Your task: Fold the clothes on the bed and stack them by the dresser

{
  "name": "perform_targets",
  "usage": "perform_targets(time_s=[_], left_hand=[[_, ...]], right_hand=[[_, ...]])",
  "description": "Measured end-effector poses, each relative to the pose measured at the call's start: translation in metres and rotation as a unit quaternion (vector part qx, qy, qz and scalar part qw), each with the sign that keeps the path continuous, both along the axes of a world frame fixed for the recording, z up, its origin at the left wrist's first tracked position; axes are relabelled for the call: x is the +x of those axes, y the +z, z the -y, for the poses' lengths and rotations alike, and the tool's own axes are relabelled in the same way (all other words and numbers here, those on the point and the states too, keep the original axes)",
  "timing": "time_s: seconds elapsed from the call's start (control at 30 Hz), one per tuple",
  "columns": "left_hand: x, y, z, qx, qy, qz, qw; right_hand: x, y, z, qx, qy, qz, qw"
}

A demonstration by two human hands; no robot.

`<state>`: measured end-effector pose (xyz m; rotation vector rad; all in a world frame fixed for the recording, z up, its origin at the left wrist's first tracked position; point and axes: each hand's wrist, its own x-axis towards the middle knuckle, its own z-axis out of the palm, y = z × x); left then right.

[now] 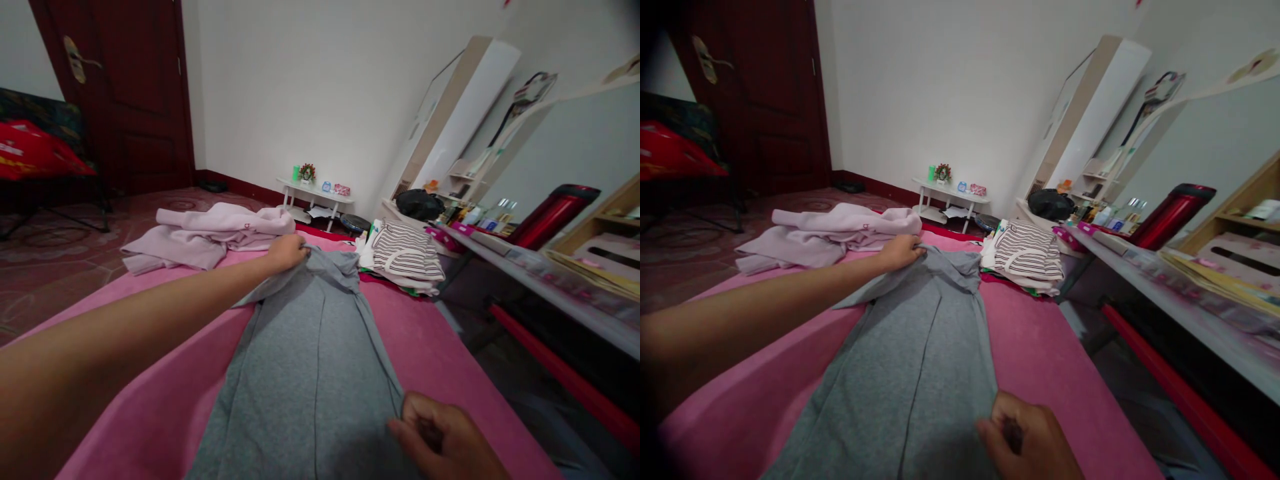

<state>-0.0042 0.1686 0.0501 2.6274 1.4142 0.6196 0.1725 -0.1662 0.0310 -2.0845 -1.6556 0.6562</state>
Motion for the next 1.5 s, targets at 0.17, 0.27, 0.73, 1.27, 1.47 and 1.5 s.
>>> perform_targets(time_s=[0.17,0.27,0.73,1.27,1.47,1.5], left_hand=[[0.001,0.034,-0.019,0.036,0.019,0.040,0.998],[-0.004,0.045,-0.025,0.055,0.029,0.053,0.997],[-0.079,-0.031,-0.031,0.038,0.102,-0.053,0.993],[-0.109,-0.089,-0.035,-0.034,0.131,0.170,0.976],[-0.126,-0.050,-0.029,-0.294,0.006,0.363,0.884],[-0.132,-0.039,-0.031,-0.332,-0.021,0.370,0.867]], right_hand=[[-0.033,0.027,-0.018,-0.009,0.037,-0.135,0.990],[-0.054,0.031,-0.033,-0.027,0.062,-0.170,0.983],[-0.064,-0.027,-0.092,-0.079,0.118,-0.301,0.943],[0.012,-0.071,-0.313,0.160,0.083,0.103,0.978],[0.013,-0.084,-0.311,0.102,0.087,0.195,0.972],[0.014,-0.083,-0.310,0.102,0.087,0.195,0.972]])
